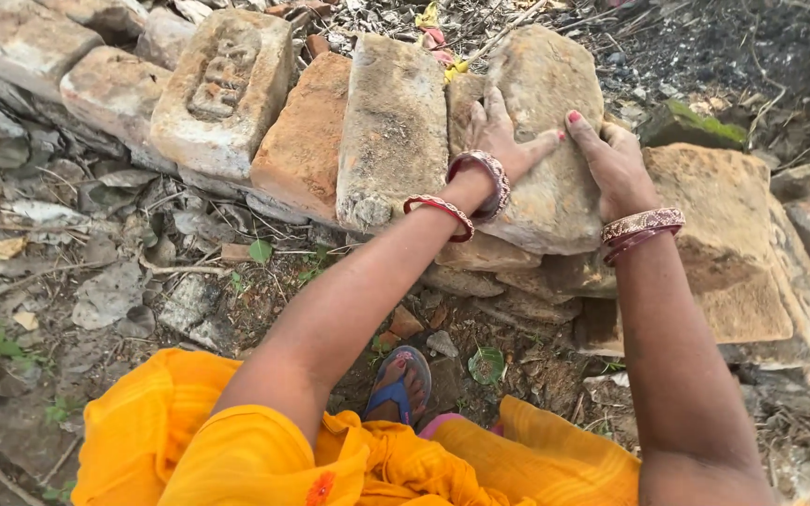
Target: The person picks up loose bricks one at a time from a pile on the ground and places them into a row on the ground, turning and aligning each brick by hand to form a line.
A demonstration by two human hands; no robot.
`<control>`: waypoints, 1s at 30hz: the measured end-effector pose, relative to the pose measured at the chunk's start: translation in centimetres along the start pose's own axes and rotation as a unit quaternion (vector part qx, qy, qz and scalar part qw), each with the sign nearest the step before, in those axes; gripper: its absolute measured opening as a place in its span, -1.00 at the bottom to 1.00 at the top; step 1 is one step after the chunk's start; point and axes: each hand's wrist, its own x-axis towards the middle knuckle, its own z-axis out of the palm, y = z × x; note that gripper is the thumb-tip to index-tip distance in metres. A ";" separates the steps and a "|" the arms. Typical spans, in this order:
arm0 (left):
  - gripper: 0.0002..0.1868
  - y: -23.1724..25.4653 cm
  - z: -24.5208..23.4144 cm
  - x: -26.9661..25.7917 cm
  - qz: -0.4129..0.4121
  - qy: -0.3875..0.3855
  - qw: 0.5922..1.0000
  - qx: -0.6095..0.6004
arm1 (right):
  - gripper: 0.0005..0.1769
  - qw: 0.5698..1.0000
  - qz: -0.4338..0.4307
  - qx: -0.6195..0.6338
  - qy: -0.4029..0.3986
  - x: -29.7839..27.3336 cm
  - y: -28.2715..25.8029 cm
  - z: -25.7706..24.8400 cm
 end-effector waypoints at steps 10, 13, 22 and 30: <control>0.46 0.2 -0.7 -1.1 0.059 0.042 0.993 -0.092 | -0.37 0.997 0.031 0.053 0.038 -0.4 -0.2 0.4; 0.44 1.3 -1.7 -2.6 0.047 0.027 0.997 -0.052 | -0.29 0.999 0.009 0.008 0.038 -0.3 0.8 0.2; 0.48 -1.0 1.5 1.8 0.060 0.014 0.997 -0.037 | 0.04 0.868 -0.219 -0.421 0.147 0.2 -3.2 2.2; 0.45 1.7 -3.0 -3.2 0.084 0.019 0.995 -0.041 | -0.37 0.859 -0.221 -0.270 0.375 -7.0 2.1 0.6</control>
